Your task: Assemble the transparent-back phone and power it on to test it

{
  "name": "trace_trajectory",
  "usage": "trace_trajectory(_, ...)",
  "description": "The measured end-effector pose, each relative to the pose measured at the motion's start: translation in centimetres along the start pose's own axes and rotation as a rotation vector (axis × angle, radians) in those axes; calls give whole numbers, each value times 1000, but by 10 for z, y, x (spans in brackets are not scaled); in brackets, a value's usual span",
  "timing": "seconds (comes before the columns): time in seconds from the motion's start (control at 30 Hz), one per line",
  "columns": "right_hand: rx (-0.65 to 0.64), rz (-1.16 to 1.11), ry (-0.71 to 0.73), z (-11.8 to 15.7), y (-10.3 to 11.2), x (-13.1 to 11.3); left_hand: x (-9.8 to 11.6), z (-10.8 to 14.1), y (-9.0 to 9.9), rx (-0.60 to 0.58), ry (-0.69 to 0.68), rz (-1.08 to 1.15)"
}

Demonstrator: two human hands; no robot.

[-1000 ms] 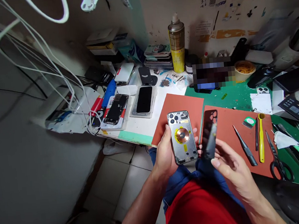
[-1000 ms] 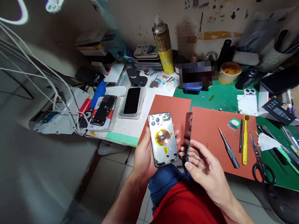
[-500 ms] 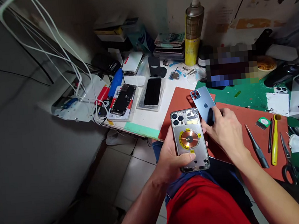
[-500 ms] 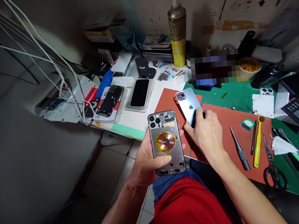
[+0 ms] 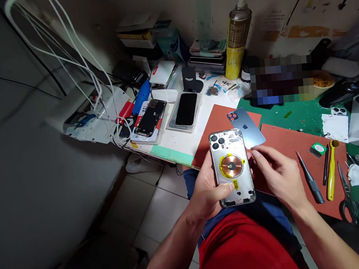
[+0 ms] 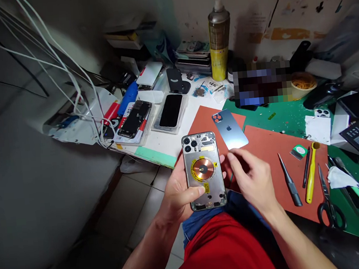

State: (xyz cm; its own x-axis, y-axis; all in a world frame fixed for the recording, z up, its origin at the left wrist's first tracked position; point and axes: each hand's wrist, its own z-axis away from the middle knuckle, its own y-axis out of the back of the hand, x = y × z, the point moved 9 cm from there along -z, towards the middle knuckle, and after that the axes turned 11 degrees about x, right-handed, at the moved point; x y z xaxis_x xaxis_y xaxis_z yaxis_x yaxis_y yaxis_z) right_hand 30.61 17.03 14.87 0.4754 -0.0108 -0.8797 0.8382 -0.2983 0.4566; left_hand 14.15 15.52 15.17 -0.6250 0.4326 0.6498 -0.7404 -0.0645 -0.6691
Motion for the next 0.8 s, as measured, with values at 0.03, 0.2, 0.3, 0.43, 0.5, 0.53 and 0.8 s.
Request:
trace_trajectory(0.03, -70, -178, -132, 15, -3, 2, 0, 0, -1, 3, -9, -13)
trace_trajectory(0.2, -180, -460, -351, 61, -12, -6, 0, 0, -4, 19, -54, -80)
trace_trajectory(0.3, -164, -448, -364, 62, -13, -4, -1, 1, -5, 16, -65, -90)
trace_trajectory(0.43, -151, -443, -381, 60, -12, -2, -3, 1, -2, 35, -94, -127)
trace_trajectory(0.5, -145, -448, -387, 60, -12, -2, -3, 2, 0, 50, -102, -132)
trace_trajectory(0.53, -141, -451, -389, 60, -12, -2, -3, 2, 1, 53, -105, -126)
trace_trajectory(0.8, -106, -484, -448, 57, -13, -4, -7, 4, 0, 112, -47, -112)
